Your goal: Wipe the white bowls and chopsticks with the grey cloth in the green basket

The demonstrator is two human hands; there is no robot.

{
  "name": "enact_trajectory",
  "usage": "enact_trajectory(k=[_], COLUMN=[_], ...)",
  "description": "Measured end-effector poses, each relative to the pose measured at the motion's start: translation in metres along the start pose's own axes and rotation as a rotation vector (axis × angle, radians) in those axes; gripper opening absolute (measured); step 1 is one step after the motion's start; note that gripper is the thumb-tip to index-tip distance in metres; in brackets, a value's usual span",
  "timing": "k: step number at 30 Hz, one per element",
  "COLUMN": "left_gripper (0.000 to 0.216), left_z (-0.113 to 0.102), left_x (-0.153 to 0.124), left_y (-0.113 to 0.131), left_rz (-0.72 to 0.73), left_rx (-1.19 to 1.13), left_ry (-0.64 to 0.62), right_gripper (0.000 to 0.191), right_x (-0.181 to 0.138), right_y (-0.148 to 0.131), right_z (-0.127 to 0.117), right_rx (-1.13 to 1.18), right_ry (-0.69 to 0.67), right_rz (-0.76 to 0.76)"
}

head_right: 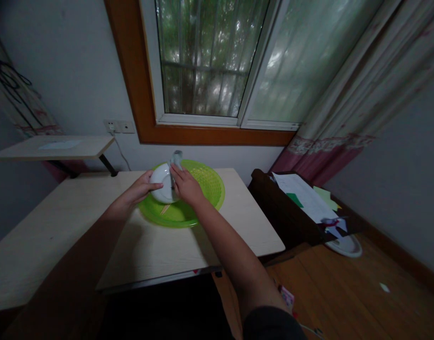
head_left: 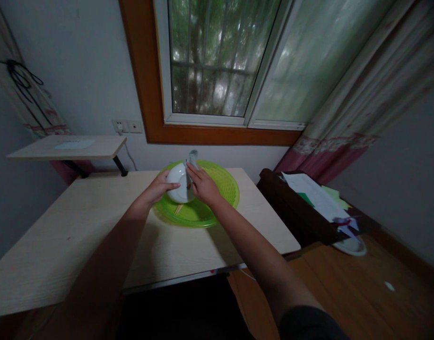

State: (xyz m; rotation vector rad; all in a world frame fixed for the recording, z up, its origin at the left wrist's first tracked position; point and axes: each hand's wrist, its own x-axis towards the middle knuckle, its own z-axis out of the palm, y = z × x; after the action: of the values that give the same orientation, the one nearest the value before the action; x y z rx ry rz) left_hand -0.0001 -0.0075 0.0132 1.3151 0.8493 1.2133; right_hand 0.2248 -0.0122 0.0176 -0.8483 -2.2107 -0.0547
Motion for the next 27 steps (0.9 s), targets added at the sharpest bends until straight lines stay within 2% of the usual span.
enact_trajectory(k=[4, 7, 10, 13, 16, 18, 22, 24, 27], left_gripper=[0.067, 0.066, 0.063, 0.063, 0.061, 0.059, 0.061, 0.064, 0.064], left_z=[0.003, 0.002, -0.001, -0.004, -0.005, -0.005, -0.006, -0.006, -0.004], left_x=[0.0, 0.001, 0.003, 0.003, 0.003, 0.002, 0.003, 0.003, 0.004], left_y=[-0.001, -0.002, -0.002, -0.002, -0.002, -0.003, -0.004, -0.005, -0.005], left_rz=[0.026, 0.048, 0.025, 0.028, 0.048, 0.063, 0.076, 0.064, 0.054], left_rx=[0.064, 0.129, 0.192, 0.228, 0.244, 0.26, 0.25, 0.252, 0.275], left_ry=[-0.074, -0.115, -0.143, -0.138, -0.119, -0.114, -0.136, -0.162, -0.188], right_gripper=[0.059, 0.055, 0.049, 0.042, 0.037, 0.037, 0.038, 0.04, 0.045], right_x=[0.003, 0.004, 0.004, 0.002, -0.001, -0.003, -0.003, -0.002, 0.0], right_y=[-0.016, -0.018, -0.009, 0.007, 0.022, 0.027, 0.024, 0.016, -0.002], right_z=[-0.003, -0.002, -0.002, -0.002, -0.002, -0.002, -0.001, -0.002, -0.003], right_rx=[0.014, 0.017, 0.022, 0.04, 0.071, 0.094, 0.094, 0.079, 0.046], right_ry=[-0.09, -0.066, 0.043, 0.155, 0.18, 0.175, 0.201, 0.179, 0.061], right_rz=[-0.209, -0.196, -0.043, 0.207, 0.431, 0.486, 0.378, 0.245, 0.006])
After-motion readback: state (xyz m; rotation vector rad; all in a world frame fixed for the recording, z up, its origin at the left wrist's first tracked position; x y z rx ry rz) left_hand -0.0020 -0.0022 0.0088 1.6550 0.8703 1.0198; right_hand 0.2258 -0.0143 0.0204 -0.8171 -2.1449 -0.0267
